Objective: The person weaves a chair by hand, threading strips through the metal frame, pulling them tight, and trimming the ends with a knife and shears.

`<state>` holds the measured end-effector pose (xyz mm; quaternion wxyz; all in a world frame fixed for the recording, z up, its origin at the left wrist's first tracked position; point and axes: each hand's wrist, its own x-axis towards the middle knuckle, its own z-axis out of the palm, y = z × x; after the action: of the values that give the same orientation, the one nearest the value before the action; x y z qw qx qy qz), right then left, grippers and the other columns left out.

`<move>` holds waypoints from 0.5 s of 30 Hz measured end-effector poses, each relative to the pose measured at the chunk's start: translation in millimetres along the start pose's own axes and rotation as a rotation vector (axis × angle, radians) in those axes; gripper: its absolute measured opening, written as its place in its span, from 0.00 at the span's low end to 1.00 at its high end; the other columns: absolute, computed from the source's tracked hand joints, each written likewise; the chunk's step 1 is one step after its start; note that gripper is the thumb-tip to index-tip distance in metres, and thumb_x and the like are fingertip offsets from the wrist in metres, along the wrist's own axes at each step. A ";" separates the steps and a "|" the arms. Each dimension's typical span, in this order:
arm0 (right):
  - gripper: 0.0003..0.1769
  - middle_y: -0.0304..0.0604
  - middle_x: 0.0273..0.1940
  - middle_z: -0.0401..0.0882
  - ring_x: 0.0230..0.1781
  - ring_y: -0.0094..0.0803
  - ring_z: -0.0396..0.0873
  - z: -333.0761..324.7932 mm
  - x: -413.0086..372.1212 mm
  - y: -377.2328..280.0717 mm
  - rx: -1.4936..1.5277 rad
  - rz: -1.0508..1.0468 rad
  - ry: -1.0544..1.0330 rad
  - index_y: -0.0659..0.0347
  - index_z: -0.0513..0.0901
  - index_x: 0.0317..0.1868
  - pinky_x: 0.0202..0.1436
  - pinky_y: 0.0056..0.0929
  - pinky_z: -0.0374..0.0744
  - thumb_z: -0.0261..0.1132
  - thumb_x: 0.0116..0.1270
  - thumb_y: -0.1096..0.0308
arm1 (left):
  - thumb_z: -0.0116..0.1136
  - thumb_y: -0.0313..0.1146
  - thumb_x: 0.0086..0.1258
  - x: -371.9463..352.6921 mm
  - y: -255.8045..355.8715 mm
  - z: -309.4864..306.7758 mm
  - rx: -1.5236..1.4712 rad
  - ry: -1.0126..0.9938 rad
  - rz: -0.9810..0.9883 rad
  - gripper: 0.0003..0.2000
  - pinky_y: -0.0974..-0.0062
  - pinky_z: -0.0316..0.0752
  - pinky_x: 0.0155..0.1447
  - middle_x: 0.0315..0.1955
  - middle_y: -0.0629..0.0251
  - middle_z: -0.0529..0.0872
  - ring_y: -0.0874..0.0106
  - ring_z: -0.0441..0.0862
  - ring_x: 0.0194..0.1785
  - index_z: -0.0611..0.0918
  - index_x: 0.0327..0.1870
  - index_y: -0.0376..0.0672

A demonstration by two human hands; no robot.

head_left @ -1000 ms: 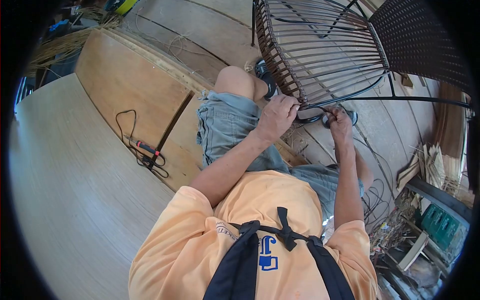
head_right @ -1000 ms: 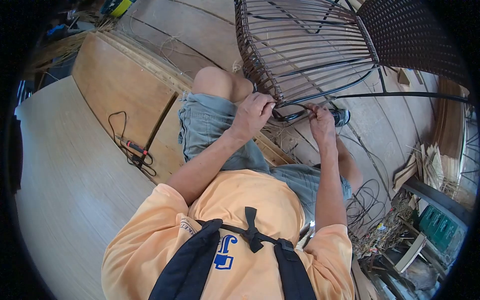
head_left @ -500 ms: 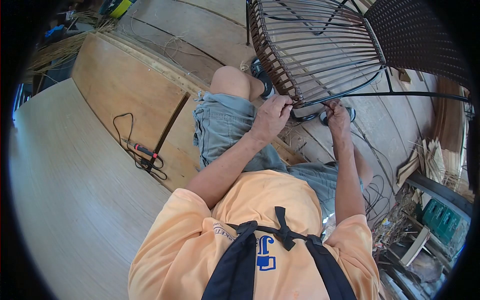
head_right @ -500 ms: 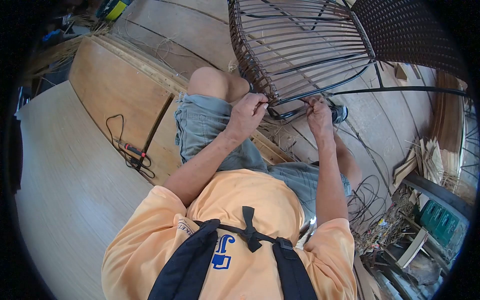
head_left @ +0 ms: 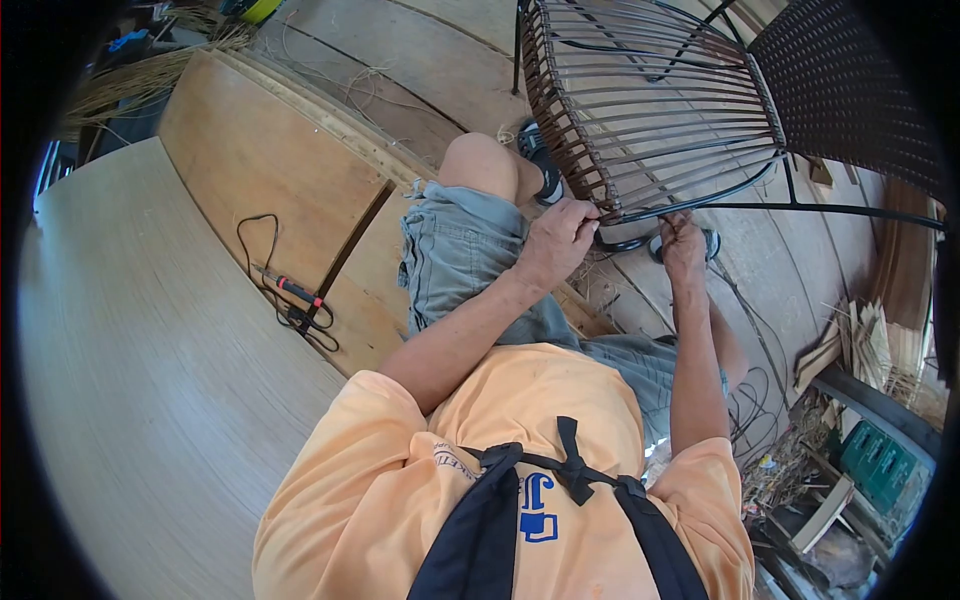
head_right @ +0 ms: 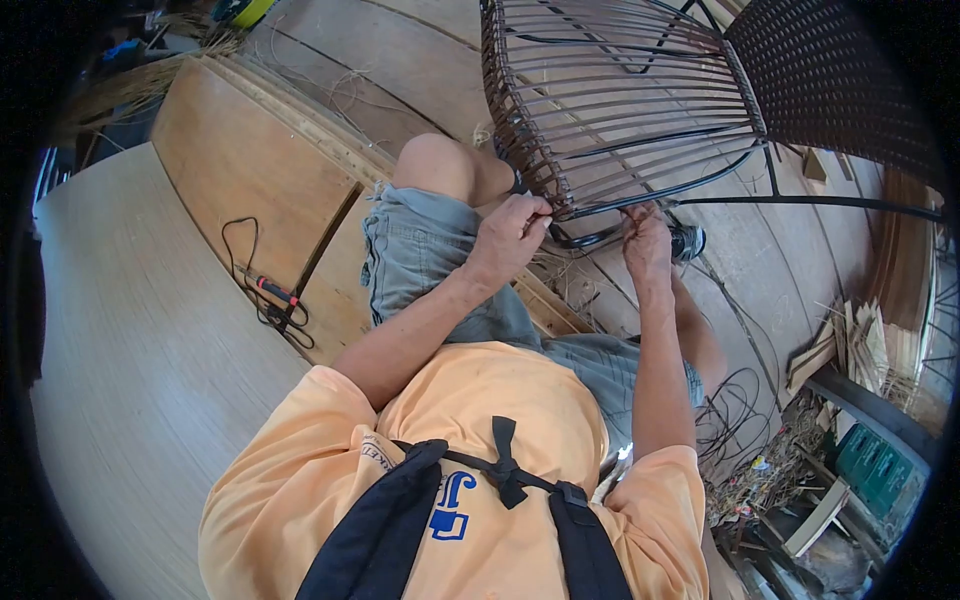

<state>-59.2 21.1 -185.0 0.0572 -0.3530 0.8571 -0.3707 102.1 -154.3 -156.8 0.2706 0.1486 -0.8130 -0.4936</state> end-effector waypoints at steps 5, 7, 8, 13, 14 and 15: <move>0.10 0.55 0.42 0.79 0.42 0.46 0.79 5.6 1.9 -0.1 0.060 -0.002 -0.029 0.68 0.80 0.42 0.46 0.31 0.75 0.55 0.61 0.83 | 0.60 0.23 0.61 -0.6 -0.8 -0.3 -0.011 0.005 -0.024 0.07 0.71 0.76 0.39 0.32 0.57 0.80 0.63 0.80 0.34 0.78 0.40 0.38; 0.11 0.54 0.44 0.79 0.44 0.45 0.78 7.2 1.9 4.4 -0.027 0.021 -0.060 0.68 0.78 0.43 0.46 0.30 0.76 0.54 0.62 0.83 | 0.60 0.23 0.61 0.3 -1.8 0.3 -0.028 0.015 -0.035 0.07 0.72 0.76 0.40 0.32 0.58 0.80 0.64 0.81 0.34 0.78 0.40 0.38; 0.11 0.54 0.45 0.78 0.45 0.44 0.78 7.8 1.2 5.7 -0.072 0.036 -0.075 0.69 0.78 0.43 0.47 0.29 0.76 0.54 0.62 0.83 | 0.59 0.23 0.61 0.3 -1.2 0.2 -0.048 0.016 -0.057 0.08 0.71 0.76 0.40 0.33 0.57 0.80 0.62 0.80 0.35 0.77 0.40 0.38; 0.10 0.50 0.49 0.75 0.53 0.41 0.74 25.6 7.1 41.7 0.528 0.238 -0.008 0.68 0.72 0.46 0.57 0.28 0.71 0.53 0.64 0.79 | 0.59 0.22 0.61 1.2 -5.6 1.4 -0.053 0.029 -0.083 0.10 0.69 0.77 0.41 0.36 0.55 0.80 0.60 0.81 0.37 0.76 0.43 0.38; 0.10 0.50 0.49 0.75 0.54 0.41 0.73 32.3 10.4 51.4 0.738 0.281 0.028 0.68 0.71 0.46 0.60 0.28 0.70 0.53 0.64 0.78 | 0.59 0.22 0.61 1.3 -5.0 1.3 -0.084 0.026 -0.113 0.10 0.69 0.78 0.42 0.37 0.55 0.80 0.60 0.82 0.38 0.76 0.44 0.38; 0.11 0.50 0.49 0.74 0.55 0.40 0.72 39.0 13.7 60.8 0.949 0.321 0.075 0.67 0.71 0.47 0.62 0.28 0.68 0.52 0.65 0.78 | 0.59 0.22 0.62 1.5 -3.2 1.5 -0.115 0.023 -0.143 0.10 0.69 0.78 0.42 0.37 0.55 0.80 0.61 0.82 0.39 0.76 0.44 0.38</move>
<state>-89.6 18.0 -251.8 0.2367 -0.1382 0.6393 -0.7185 99.9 -155.5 -159.8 0.2522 0.1964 -0.7674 -0.5558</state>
